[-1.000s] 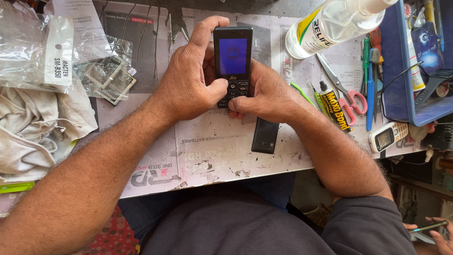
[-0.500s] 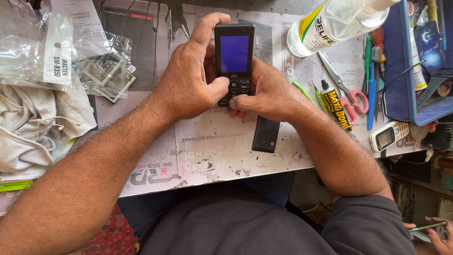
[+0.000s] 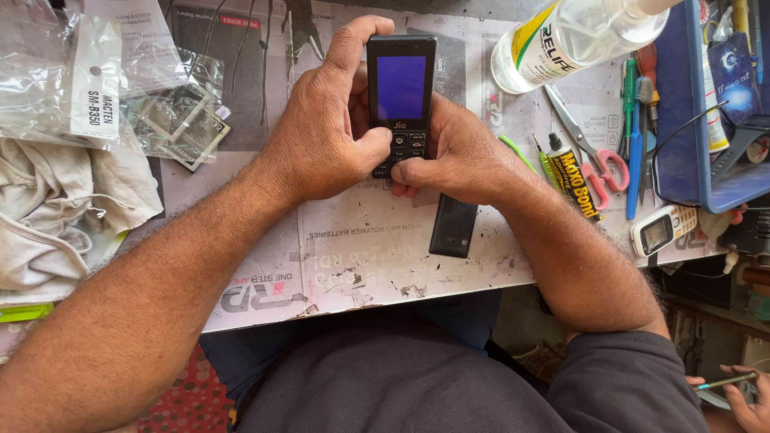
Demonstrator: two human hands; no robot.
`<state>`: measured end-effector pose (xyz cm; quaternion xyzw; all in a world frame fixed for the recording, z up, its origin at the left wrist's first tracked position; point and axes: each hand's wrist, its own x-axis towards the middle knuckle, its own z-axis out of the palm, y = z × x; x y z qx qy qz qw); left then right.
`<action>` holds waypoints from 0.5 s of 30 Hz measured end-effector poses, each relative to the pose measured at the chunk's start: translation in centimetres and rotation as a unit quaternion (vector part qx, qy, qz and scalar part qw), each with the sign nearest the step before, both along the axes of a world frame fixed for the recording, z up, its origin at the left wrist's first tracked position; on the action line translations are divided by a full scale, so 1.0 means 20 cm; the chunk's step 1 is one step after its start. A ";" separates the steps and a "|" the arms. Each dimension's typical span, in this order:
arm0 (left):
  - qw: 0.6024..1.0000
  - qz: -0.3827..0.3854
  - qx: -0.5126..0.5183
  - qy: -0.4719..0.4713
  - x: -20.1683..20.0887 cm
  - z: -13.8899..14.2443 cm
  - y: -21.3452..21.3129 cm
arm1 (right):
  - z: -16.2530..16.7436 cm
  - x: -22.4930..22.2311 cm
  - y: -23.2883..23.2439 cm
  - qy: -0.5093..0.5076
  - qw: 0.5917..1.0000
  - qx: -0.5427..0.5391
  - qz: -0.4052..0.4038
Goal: The person holds a black Jio feature phone, presses buttons, and removes the back cover. They then reattach the cover and power the device on, waiting for the boot screen to appear.
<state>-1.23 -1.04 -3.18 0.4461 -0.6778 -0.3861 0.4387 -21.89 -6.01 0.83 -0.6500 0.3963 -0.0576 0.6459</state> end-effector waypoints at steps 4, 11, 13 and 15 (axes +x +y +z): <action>1.000 0.001 -0.012 -0.005 0.00 -0.01 0.00 | 0.01 0.00 0.00 0.016 1.000 -0.002 -0.003; 1.000 0.010 0.001 -0.014 0.00 0.00 0.01 | 0.00 0.00 0.01 -0.001 1.000 0.001 0.001; 1.000 0.010 -0.004 -0.008 0.00 0.00 0.01 | 0.00 0.00 0.00 -0.003 1.000 0.004 0.002; 1.000 0.009 -0.007 -0.005 -0.01 0.00 0.01 | 0.01 -0.01 0.01 -0.005 1.000 0.010 0.000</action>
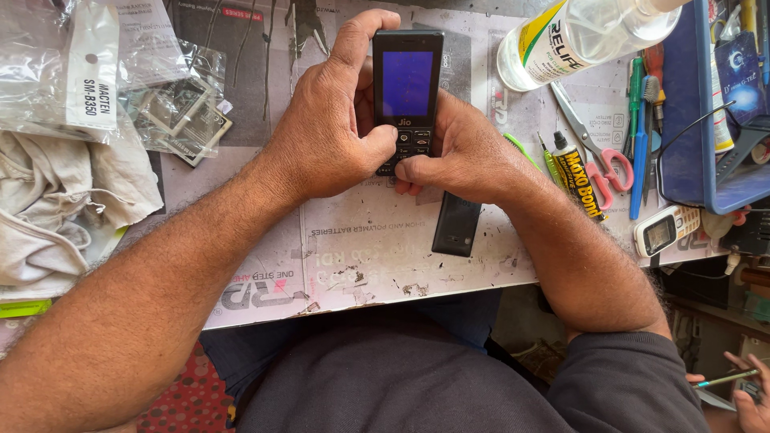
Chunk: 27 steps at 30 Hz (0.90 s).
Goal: The person holds a black Jio feature phone, presses buttons, and removes the back cover. They then reattach the cover and power the device on, waiting for the boot screen to appear.
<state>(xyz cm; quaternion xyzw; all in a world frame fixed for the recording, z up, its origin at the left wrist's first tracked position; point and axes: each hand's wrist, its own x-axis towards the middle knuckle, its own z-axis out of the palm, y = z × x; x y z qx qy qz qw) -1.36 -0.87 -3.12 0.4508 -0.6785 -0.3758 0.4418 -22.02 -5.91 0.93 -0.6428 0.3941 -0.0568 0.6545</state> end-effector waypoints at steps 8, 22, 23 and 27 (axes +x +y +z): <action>1.000 0.001 0.000 0.006 0.00 -0.01 0.00 | 0.00 0.00 -0.01 0.005 1.000 -0.010 0.004; 1.000 -0.001 -0.016 0.000 -0.01 -0.01 0.00 | -0.01 -0.01 -0.01 -0.003 1.000 0.007 0.004; 1.000 0.000 -0.012 -0.002 0.00 -0.01 0.00 | -0.01 -0.01 -0.01 -0.002 1.000 0.006 0.006; 1.000 -0.002 -0.024 0.005 -0.01 -0.01 0.00 | -0.01 -0.01 -0.01 0.005 1.000 0.003 0.003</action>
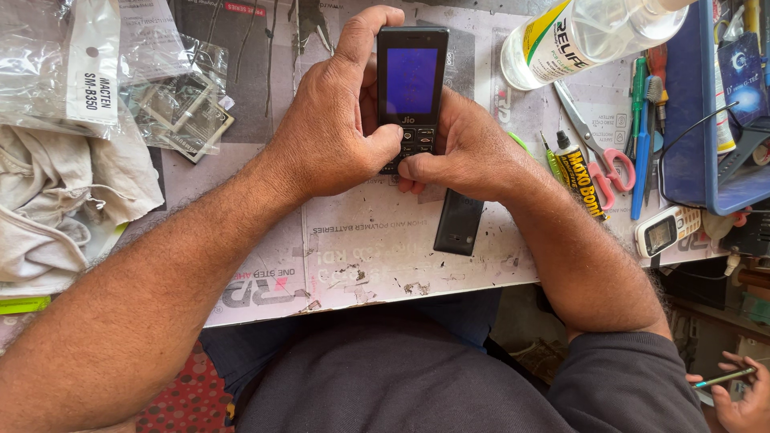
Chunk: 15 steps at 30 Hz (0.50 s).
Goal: The person holds a black Jio feature phone, presses buttons, and removes the back cover. They then reattach the cover and power the device on, waiting for the boot screen to appear.
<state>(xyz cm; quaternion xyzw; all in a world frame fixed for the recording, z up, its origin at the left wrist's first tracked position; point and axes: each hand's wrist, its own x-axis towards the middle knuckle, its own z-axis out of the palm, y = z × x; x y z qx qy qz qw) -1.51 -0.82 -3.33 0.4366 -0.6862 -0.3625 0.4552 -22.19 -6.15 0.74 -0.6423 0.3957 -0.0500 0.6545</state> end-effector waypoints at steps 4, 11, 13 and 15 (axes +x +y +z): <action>1.000 0.003 0.015 -0.004 0.00 0.00 0.00 | 0.01 0.00 0.00 0.001 1.000 -0.002 0.002; 1.000 0.009 0.000 -0.015 0.00 -0.01 -0.01 | 0.03 0.01 0.00 0.012 1.000 -0.015 0.007; 1.000 0.006 -0.010 -0.015 0.00 -0.02 0.00 | 0.03 0.01 0.00 0.011 1.000 -0.020 0.011; 1.000 0.004 -0.013 -0.015 0.00 -0.02 -0.01 | 0.03 0.01 0.00 0.010 1.000 -0.023 0.014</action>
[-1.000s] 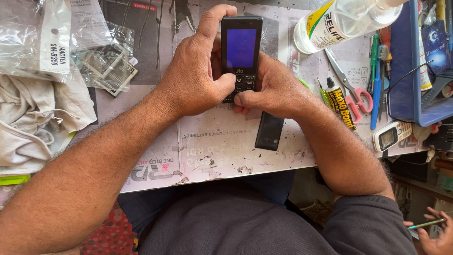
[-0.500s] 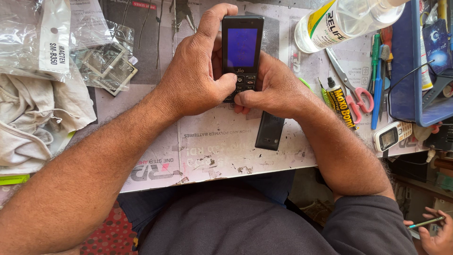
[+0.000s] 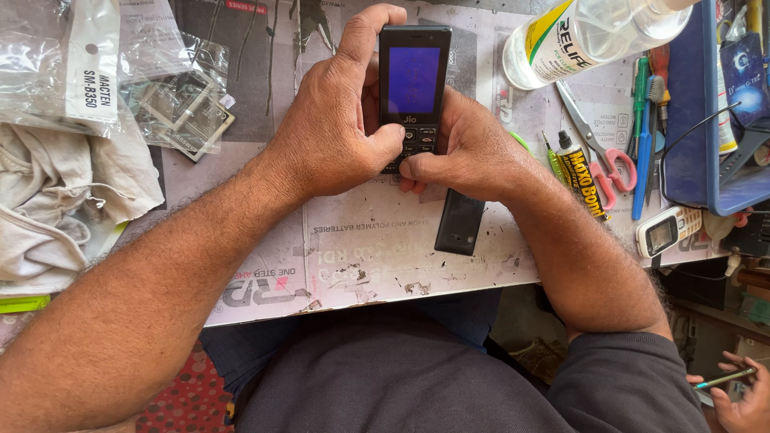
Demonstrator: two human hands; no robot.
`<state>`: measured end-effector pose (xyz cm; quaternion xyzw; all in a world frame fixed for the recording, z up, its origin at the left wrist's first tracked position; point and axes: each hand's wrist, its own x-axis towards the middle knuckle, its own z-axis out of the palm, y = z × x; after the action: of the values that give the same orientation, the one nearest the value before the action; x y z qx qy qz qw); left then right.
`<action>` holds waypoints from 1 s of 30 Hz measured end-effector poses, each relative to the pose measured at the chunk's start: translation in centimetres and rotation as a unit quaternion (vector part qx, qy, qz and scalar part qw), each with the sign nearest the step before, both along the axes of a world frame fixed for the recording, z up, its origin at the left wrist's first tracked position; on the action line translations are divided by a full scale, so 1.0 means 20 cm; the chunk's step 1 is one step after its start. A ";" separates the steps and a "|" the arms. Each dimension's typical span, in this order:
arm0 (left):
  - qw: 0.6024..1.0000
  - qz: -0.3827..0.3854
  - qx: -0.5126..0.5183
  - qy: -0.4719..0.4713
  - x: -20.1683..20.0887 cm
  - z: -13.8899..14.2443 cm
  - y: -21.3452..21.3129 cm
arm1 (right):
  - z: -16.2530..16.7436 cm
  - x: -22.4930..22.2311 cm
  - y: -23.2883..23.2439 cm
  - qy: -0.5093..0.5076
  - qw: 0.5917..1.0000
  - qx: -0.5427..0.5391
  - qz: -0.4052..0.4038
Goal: The person holds a black Jio feature phone, presses buttons, and removes the back cover. They then reattach the cover and power the device on, waiting for the boot screen to appear.
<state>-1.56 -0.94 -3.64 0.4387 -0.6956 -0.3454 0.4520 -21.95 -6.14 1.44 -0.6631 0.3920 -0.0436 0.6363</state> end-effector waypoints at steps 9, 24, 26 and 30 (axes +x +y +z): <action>1.000 0.002 0.009 0.005 0.00 0.02 0.00 | 0.00 0.00 0.00 -0.010 1.000 0.010 -0.001; 1.000 -0.002 0.006 0.013 -0.01 0.01 0.01 | -0.01 -0.01 0.00 -0.005 1.000 0.004 -0.003; 1.000 -0.004 0.002 0.014 -0.01 0.01 0.01 | 0.00 -0.01 0.01 0.009 1.000 -0.003 -0.004; 1.000 0.001 0.022 0.003 -0.01 0.02 0.02 | 0.00 0.00 0.01 0.008 1.000 0.009 -0.012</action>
<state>-1.69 -0.62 -3.27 0.4480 -0.6860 -0.3617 0.4448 -22.01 -6.02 1.43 -0.6529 0.4055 -0.0423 0.6384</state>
